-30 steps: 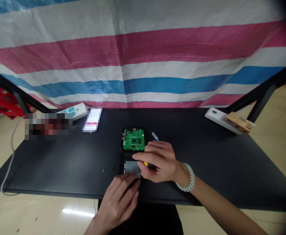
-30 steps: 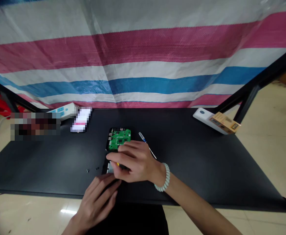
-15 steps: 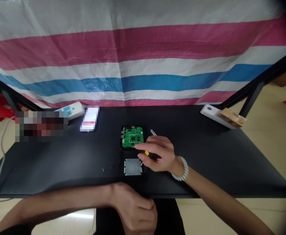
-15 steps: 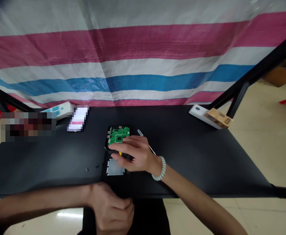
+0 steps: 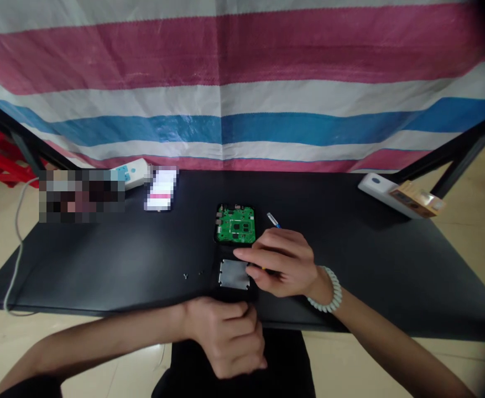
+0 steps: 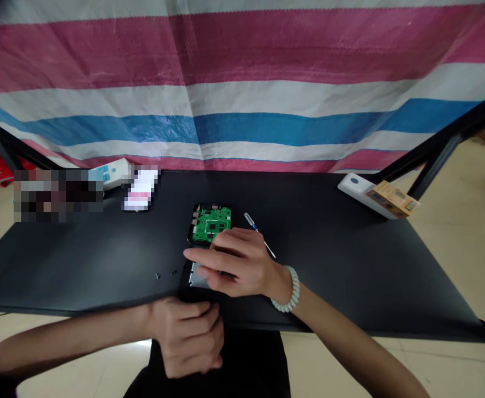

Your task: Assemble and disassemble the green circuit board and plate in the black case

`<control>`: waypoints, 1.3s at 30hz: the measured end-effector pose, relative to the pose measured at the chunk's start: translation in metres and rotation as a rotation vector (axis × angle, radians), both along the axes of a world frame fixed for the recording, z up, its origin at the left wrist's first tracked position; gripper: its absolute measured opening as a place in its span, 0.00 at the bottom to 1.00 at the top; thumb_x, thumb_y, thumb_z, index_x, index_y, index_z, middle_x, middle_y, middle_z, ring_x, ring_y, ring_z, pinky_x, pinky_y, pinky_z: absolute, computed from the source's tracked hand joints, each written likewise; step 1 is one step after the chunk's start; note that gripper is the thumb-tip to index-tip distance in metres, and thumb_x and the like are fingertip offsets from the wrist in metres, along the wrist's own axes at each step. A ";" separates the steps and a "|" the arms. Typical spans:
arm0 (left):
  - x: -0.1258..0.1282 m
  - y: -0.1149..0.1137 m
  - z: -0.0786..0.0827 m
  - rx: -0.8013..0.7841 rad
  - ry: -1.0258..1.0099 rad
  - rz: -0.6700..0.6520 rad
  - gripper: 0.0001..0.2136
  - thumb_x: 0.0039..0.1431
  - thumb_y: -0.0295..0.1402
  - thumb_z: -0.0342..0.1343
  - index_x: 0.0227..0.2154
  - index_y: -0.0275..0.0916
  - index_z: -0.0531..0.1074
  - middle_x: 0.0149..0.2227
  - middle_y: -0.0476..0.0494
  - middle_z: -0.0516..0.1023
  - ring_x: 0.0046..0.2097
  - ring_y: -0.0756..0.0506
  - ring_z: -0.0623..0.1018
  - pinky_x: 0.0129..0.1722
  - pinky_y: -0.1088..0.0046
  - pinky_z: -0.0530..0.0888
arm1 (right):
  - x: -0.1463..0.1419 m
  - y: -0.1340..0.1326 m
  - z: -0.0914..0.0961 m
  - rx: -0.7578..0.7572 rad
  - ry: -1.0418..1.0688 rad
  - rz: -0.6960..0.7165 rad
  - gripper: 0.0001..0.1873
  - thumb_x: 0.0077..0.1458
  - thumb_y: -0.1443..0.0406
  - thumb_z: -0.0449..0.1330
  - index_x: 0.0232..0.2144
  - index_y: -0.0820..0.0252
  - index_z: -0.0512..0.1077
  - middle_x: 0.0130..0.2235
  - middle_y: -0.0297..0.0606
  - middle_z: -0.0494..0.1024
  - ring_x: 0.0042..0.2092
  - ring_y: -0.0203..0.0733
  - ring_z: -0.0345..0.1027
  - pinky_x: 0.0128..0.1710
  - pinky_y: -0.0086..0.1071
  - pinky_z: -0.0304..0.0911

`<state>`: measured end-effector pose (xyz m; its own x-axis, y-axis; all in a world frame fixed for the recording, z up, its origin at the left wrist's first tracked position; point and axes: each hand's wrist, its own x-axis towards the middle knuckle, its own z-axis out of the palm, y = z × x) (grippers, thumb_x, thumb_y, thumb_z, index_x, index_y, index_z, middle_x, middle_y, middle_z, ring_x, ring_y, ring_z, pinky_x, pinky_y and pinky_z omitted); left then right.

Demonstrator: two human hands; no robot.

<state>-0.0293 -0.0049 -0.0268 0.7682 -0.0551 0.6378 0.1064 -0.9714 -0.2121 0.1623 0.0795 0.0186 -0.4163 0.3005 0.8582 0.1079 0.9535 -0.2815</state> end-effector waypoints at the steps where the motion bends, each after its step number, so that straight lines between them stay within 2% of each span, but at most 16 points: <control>1: -0.007 -0.004 0.003 -0.005 0.002 0.074 0.12 0.71 0.41 0.61 0.32 0.45 0.81 0.37 0.48 0.85 0.40 0.46 0.82 0.41 0.70 0.81 | 0.001 0.000 0.000 -0.005 -0.014 0.012 0.23 0.65 0.67 0.60 0.61 0.59 0.75 0.33 0.33 0.79 0.29 0.37 0.72 0.30 0.34 0.73; 3: -0.019 -0.014 0.006 -0.078 0.027 0.275 0.06 0.70 0.36 0.63 0.37 0.40 0.82 0.40 0.46 0.85 0.45 0.45 0.82 0.47 0.68 0.79 | 0.003 -0.001 0.003 -0.029 -0.043 0.058 0.24 0.66 0.67 0.56 0.62 0.62 0.74 0.38 0.39 0.82 0.36 0.41 0.77 0.34 0.37 0.76; 4: -0.025 -0.021 0.006 -0.164 0.018 0.391 0.05 0.70 0.33 0.63 0.41 0.38 0.81 0.42 0.45 0.85 0.48 0.44 0.81 0.50 0.66 0.78 | 0.004 -0.002 0.005 -0.044 -0.056 0.080 0.25 0.66 0.68 0.54 0.62 0.64 0.74 0.42 0.42 0.83 0.40 0.42 0.79 0.38 0.37 0.78; 7: -0.031 -0.042 0.003 -0.446 0.038 0.647 0.13 0.73 0.30 0.57 0.56 0.36 0.78 0.55 0.38 0.82 0.58 0.39 0.78 0.56 0.60 0.76 | 0.005 -0.004 0.009 -0.044 -0.062 0.090 0.25 0.62 0.73 0.54 0.60 0.66 0.74 0.47 0.46 0.84 0.44 0.42 0.80 0.43 0.37 0.79; 10: -0.022 -0.059 -0.006 -0.661 0.000 0.746 0.19 0.73 0.29 0.57 0.64 0.40 0.72 0.62 0.36 0.76 0.63 0.37 0.73 0.60 0.58 0.75 | 0.005 -0.006 0.013 0.026 -0.080 0.024 0.23 0.61 0.73 0.57 0.57 0.62 0.76 0.41 0.39 0.83 0.36 0.38 0.76 0.38 0.34 0.77; 13: -0.006 -0.066 -0.013 -0.756 -0.131 0.808 0.18 0.73 0.26 0.57 0.62 0.43 0.74 0.63 0.39 0.74 0.61 0.39 0.73 0.59 0.58 0.76 | 0.008 -0.011 0.019 0.044 -0.169 -0.072 0.17 0.63 0.71 0.60 0.53 0.59 0.79 0.34 0.34 0.79 0.31 0.36 0.70 0.34 0.33 0.74; 16: 0.005 -0.066 -0.017 -0.792 -0.230 0.805 0.18 0.72 0.23 0.56 0.60 0.44 0.76 0.61 0.40 0.76 0.57 0.40 0.73 0.57 0.60 0.78 | 0.013 -0.020 0.024 -0.007 -0.195 -0.167 0.16 0.65 0.70 0.61 0.53 0.59 0.79 0.33 0.34 0.75 0.31 0.36 0.69 0.34 0.33 0.72; 19: 0.006 -0.064 -0.019 -0.816 -0.255 0.786 0.18 0.72 0.24 0.57 0.61 0.42 0.75 0.61 0.38 0.76 0.58 0.39 0.73 0.58 0.58 0.78 | 0.019 -0.031 0.029 -0.065 -0.227 -0.167 0.17 0.68 0.69 0.58 0.56 0.60 0.78 0.35 0.37 0.77 0.33 0.38 0.71 0.35 0.35 0.73; 22: 0.003 -0.062 -0.021 -0.817 -0.232 0.777 0.19 0.72 0.26 0.57 0.63 0.42 0.73 0.62 0.37 0.74 0.61 0.38 0.72 0.59 0.53 0.78 | 0.022 -0.043 0.037 -0.114 -0.318 -0.133 0.24 0.67 0.72 0.53 0.62 0.64 0.74 0.48 0.45 0.83 0.44 0.44 0.79 0.44 0.39 0.77; 24: 0.001 -0.060 -0.021 -0.813 -0.221 0.765 0.20 0.72 0.26 0.57 0.64 0.42 0.73 0.63 0.37 0.74 0.61 0.37 0.72 0.59 0.52 0.78 | 0.023 -0.049 0.043 -0.130 -0.367 -0.141 0.27 0.66 0.75 0.53 0.65 0.65 0.71 0.56 0.47 0.82 0.54 0.46 0.79 0.53 0.42 0.77; 25: 0.000 -0.058 -0.021 -0.816 -0.217 0.757 0.20 0.72 0.27 0.58 0.64 0.42 0.73 0.62 0.36 0.74 0.61 0.37 0.72 0.59 0.52 0.78 | 0.023 -0.051 0.045 -0.137 -0.379 -0.149 0.27 0.66 0.75 0.54 0.65 0.64 0.71 0.57 0.47 0.82 0.56 0.46 0.78 0.55 0.42 0.77; 27: -0.001 -0.055 -0.020 -0.828 -0.208 0.734 0.20 0.71 0.27 0.59 0.63 0.42 0.73 0.62 0.36 0.74 0.61 0.37 0.72 0.59 0.52 0.79 | 0.021 -0.055 0.046 -0.154 -0.379 -0.149 0.24 0.66 0.75 0.56 0.62 0.63 0.73 0.54 0.45 0.83 0.52 0.44 0.80 0.53 0.39 0.77; 31: -0.004 -0.050 -0.016 -0.851 -0.202 0.690 0.18 0.71 0.28 0.59 0.62 0.41 0.75 0.59 0.36 0.76 0.58 0.38 0.73 0.56 0.54 0.80 | 0.016 -0.058 0.038 -0.166 -0.281 -0.154 0.17 0.66 0.74 0.61 0.55 0.62 0.77 0.42 0.40 0.83 0.40 0.39 0.77 0.42 0.35 0.76; 35: -0.004 -0.050 -0.014 -0.865 -0.201 0.693 0.18 0.71 0.27 0.59 0.62 0.42 0.75 0.60 0.36 0.75 0.56 0.38 0.74 0.54 0.54 0.81 | 0.012 -0.057 0.026 -0.184 -0.164 -0.322 0.12 0.66 0.70 0.65 0.50 0.58 0.79 0.35 0.35 0.78 0.33 0.37 0.71 0.34 0.33 0.72; 37: -0.004 -0.050 -0.015 -0.865 -0.204 0.691 0.19 0.71 0.27 0.59 0.63 0.43 0.74 0.61 0.36 0.75 0.56 0.38 0.74 0.54 0.53 0.81 | 0.011 -0.058 0.025 -0.199 -0.158 -0.346 0.13 0.67 0.69 0.64 0.53 0.57 0.79 0.36 0.36 0.79 0.33 0.38 0.72 0.35 0.34 0.72; 39: -0.003 -0.050 -0.015 -0.869 -0.209 0.690 0.19 0.71 0.27 0.60 0.63 0.43 0.75 0.61 0.36 0.75 0.57 0.38 0.74 0.55 0.53 0.81 | 0.011 -0.059 0.026 -0.229 -0.171 -0.302 0.17 0.69 0.69 0.59 0.57 0.57 0.77 0.43 0.42 0.82 0.41 0.43 0.77 0.40 0.38 0.75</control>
